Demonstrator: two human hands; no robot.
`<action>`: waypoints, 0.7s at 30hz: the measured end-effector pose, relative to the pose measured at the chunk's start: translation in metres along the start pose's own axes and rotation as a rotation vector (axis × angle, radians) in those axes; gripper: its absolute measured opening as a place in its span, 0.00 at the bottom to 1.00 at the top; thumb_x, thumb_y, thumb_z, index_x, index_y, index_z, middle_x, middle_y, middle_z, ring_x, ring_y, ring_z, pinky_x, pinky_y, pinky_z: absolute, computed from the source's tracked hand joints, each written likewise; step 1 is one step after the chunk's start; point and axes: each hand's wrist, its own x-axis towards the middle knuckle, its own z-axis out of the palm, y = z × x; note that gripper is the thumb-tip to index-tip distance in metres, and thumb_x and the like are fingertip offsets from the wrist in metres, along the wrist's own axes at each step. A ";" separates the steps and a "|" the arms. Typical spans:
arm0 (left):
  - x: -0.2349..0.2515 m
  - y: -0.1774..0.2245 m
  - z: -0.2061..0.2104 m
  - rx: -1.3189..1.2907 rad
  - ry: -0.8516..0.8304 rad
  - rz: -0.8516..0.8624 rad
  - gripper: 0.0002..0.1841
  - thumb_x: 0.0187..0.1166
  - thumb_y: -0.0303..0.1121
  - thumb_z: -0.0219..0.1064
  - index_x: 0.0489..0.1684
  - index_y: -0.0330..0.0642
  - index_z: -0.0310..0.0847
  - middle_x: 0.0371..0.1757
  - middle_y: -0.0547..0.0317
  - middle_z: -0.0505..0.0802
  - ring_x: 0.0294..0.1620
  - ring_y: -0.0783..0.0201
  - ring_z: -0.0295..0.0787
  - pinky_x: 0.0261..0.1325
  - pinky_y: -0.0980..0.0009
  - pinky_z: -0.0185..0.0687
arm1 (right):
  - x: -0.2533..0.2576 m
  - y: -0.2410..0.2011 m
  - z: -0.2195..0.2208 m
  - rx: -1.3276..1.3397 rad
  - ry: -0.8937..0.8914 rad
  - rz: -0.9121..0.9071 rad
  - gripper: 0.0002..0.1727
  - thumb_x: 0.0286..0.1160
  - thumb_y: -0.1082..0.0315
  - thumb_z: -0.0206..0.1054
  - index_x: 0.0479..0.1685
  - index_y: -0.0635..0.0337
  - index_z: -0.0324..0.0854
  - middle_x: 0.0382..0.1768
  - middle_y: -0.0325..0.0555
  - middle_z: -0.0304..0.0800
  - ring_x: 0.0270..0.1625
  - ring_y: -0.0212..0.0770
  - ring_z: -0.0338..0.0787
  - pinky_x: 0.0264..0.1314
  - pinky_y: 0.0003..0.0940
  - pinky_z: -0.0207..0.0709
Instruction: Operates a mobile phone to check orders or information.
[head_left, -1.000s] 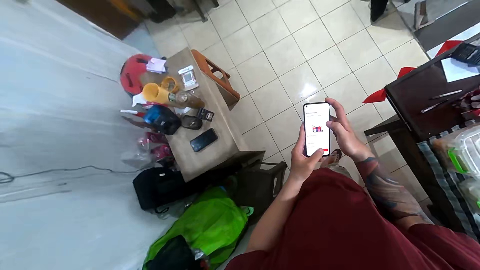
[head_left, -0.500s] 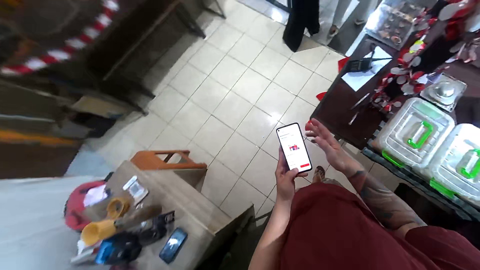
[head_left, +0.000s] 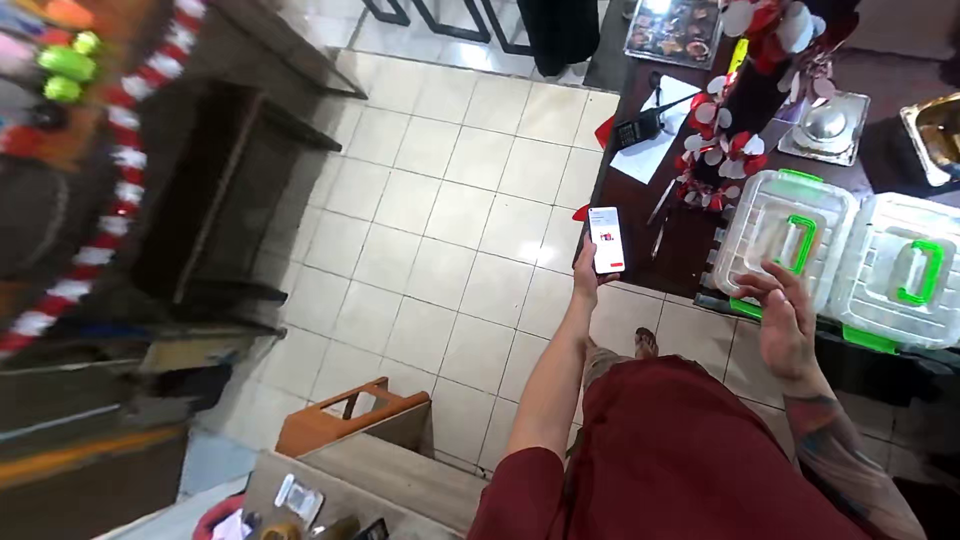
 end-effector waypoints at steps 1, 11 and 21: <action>0.010 0.001 0.002 0.029 -0.004 -0.014 0.31 0.92 0.52 0.45 0.96 0.69 0.48 0.77 0.46 0.83 0.62 0.45 0.90 0.52 0.44 0.91 | -0.004 0.001 -0.004 -0.015 0.027 0.005 0.30 0.93 0.50 0.43 0.86 0.56 0.61 0.64 0.52 0.89 0.62 0.52 0.90 0.71 0.52 0.82; 0.047 0.020 0.010 0.240 -0.136 -0.018 0.42 0.80 0.28 0.60 0.97 0.59 0.45 0.87 0.47 0.72 0.64 0.46 0.88 0.46 0.48 0.93 | -0.004 0.001 0.009 -0.032 0.231 0.031 0.30 0.93 0.49 0.45 0.86 0.55 0.63 0.61 0.51 0.91 0.60 0.50 0.91 0.70 0.50 0.82; 0.061 0.045 0.001 0.966 -0.175 0.038 0.40 0.88 0.59 0.50 0.94 0.42 0.53 0.82 0.36 0.76 0.80 0.40 0.76 0.78 0.40 0.72 | 0.067 -0.118 0.033 -0.143 0.425 -0.393 0.26 0.87 0.41 0.56 0.76 0.41 0.75 0.55 0.40 0.94 0.58 0.45 0.92 0.70 0.46 0.82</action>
